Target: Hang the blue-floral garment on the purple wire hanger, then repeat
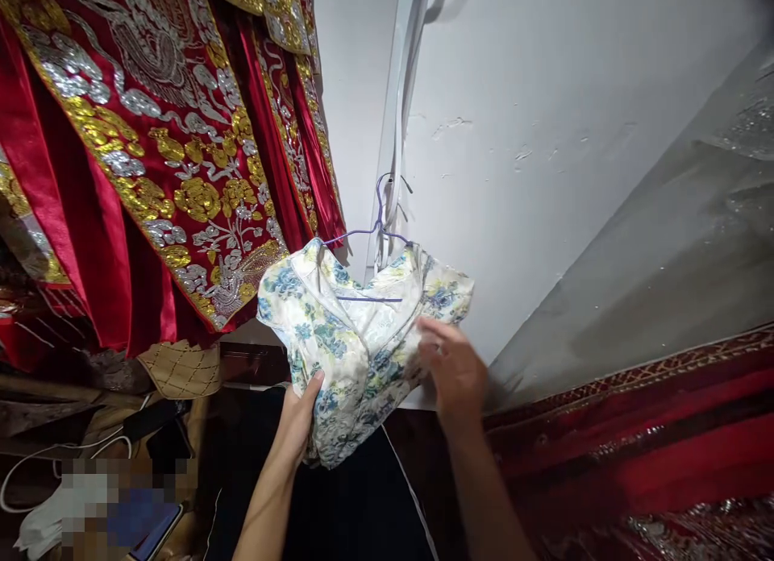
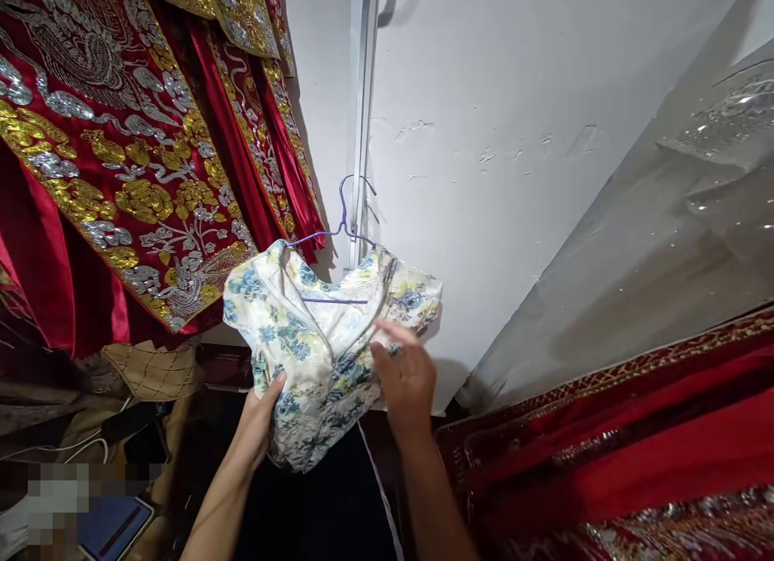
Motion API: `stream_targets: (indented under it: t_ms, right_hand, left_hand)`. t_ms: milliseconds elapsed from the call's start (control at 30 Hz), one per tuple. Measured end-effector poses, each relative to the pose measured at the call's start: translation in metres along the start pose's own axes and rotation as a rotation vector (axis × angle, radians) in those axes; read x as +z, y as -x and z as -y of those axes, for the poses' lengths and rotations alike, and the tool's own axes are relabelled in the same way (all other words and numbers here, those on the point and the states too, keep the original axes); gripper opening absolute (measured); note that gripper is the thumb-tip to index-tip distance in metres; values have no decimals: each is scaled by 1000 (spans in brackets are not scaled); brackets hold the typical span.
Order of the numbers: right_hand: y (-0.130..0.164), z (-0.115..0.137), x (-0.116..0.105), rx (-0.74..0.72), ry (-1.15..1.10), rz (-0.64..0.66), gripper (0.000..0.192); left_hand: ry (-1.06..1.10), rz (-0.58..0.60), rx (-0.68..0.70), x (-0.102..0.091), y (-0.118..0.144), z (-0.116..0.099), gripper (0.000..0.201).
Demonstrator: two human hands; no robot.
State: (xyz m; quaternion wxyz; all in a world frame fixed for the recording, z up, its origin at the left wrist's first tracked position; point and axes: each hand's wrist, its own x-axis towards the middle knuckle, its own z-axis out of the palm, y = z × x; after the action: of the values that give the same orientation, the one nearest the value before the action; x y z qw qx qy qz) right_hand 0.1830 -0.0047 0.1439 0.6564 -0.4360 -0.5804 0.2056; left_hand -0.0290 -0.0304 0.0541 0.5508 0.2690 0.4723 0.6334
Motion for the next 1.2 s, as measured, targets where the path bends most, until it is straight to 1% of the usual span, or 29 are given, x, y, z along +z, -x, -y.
stream_targets:
  t_ms: [33, 67, 133, 167, 200, 267, 367, 433, 467, 500, 567, 600, 633, 667, 700, 767, 800, 833, 867, 933, 1067, 1133, 1200]
  right_hand:
    - [16, -11, 9, 136, -77, -16, 28]
    - [30, -21, 18, 285, -152, 0, 34]
    - [53, -37, 36, 563, -300, 177, 52]
    - [59, -41, 44, 649, -352, 257, 57]
    - [62, -43, 50, 688, -384, 316, 59]
    - [58, -39, 58, 660, -399, 358, 55]
    - [49, -31, 59, 585, -371, 373, 47]
    - [53, -31, 55, 583, -338, 356, 45]
    - [59, -32, 52, 590, -317, 332, 44]
    - [66, -34, 49, 601, -295, 301, 44]
    - [81, -37, 45, 616, -263, 255, 44]
    - [87, -37, 44, 615, -258, 253, 43]
    - [91, -36, 43, 605, -261, 270, 43]
    - [93, -33, 44, 595, -274, 303, 42]
    - [93, -30, 45, 586, -296, 345, 41]
    - [89, -23, 48, 576, -334, 422, 40]
    - [87, -20, 49, 571, -342, 448, 39]
    - [85, -18, 50, 565, -341, 462, 38]
    - [84, -16, 49, 559, -335, 467, 38]
    - [85, -16, 46, 557, -320, 464, 38]
    - [85, -17, 40, 589, -302, 444, 40]
    - [73, -13, 40, 585, -291, 424, 41]
    - [47, -5, 44, 562, -271, 394, 41]
  left_hand:
    - [9, -3, -18, 2, 4, 3, 60]
    - [11, -1, -34, 3, 8, 6, 59]
    - [-5, 35, -67, 4, 17, 9, 60]
    - [-14, 57, -76, 4, 21, 8, 61]
    - [-18, 72, -74, 5, 25, 6, 63]
    - [-5, 90, -68, 5, 30, 0, 65]
    - [40, 59, -70, 3, 30, -4, 59]
    - [52, -7, -41, -2, 23, 3, 56]
    - [43, -74, 1, -6, 18, 9, 57]
    - [16, -163, 65, -10, 14, 16, 59]
    - [-105, -370, 269, -18, 8, 32, 64]
    - [-190, -444, 384, -21, 8, 38, 65]
    - [-280, -461, 486, -21, 9, 42, 62]
    - [-365, -421, 564, -19, 12, 44, 58]
    - [-439, -329, 611, -15, 16, 44, 52]
    - [-529, -100, 627, -3, 23, 40, 38]
    - [-549, -14, 616, 4, 26, 37, 33]
    - [-556, 36, 603, 11, 28, 34, 29]
    - [-555, 57, 588, 17, 29, 31, 26]
    - [-535, 63, 569, 25, 29, 29, 21]
    - [-512, 96, 548, 28, 31, 37, 17]
    - [-499, 113, 522, 26, 33, 42, 20]
    - [-509, 121, 507, 25, 32, 44, 20]
